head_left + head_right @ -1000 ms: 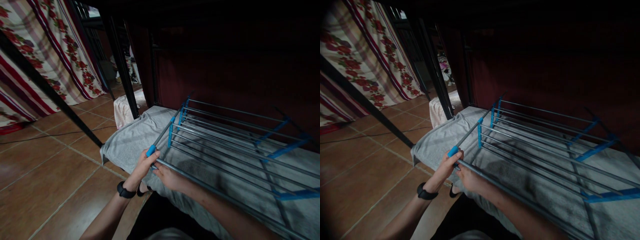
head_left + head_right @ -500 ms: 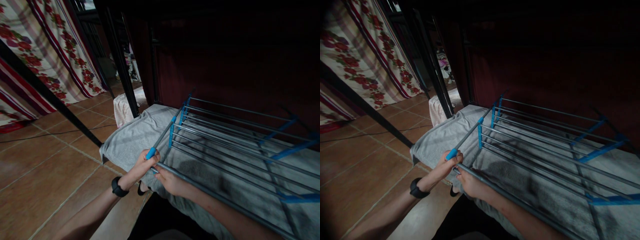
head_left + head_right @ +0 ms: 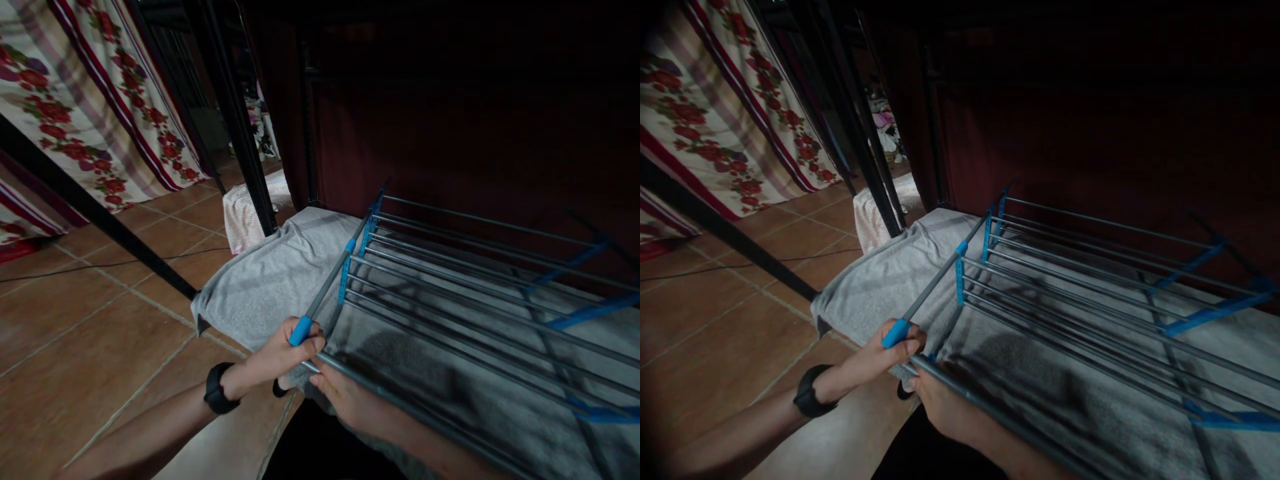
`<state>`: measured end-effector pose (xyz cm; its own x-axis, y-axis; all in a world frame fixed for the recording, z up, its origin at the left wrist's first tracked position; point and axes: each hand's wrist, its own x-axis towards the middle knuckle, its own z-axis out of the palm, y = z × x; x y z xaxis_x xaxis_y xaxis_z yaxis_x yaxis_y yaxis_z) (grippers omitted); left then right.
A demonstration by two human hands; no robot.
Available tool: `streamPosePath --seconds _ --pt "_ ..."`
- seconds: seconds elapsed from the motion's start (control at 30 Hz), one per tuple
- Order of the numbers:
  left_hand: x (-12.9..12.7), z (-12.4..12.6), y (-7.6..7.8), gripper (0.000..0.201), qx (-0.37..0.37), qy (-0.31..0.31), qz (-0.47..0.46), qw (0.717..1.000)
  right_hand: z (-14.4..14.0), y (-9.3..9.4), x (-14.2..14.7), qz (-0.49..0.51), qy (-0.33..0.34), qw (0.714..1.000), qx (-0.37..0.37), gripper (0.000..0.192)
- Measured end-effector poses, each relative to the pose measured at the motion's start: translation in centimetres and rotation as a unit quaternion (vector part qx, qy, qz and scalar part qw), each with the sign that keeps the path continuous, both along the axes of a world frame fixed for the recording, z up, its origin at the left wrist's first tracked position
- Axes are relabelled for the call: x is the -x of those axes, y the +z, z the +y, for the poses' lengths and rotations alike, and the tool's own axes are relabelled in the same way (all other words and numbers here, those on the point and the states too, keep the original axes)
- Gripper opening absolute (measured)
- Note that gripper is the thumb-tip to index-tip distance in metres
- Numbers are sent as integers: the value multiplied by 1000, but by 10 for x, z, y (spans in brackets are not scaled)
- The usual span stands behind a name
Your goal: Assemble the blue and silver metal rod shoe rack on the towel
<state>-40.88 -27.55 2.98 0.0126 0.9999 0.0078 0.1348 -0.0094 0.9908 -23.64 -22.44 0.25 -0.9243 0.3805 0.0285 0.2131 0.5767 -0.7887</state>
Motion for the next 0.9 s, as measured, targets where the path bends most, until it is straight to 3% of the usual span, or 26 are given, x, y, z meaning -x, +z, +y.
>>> streamPosePath --seconds 0.27,0.43,0.57,0.67,0.9 --pt "12 -4 -6 50 20 -51 -7 998 -5 -1 -4 -26 -16 999 -21 44" --pt "11 -4 17 44 72 -69 -54 994 -8 -9 -1 -14 -44 999 -7 40" --pt "6 -7 28 39 70 -62 -112 989 -1 3 -4 -23 -14 1000 1 40" --pt "3 -7 21 29 83 -53 -147 984 4 15 -8 -27 5 1000 -1 40" --pt "0 -5 1 29 83 -25 -189 978 8 24 -10 -22 8 1000 19 40"
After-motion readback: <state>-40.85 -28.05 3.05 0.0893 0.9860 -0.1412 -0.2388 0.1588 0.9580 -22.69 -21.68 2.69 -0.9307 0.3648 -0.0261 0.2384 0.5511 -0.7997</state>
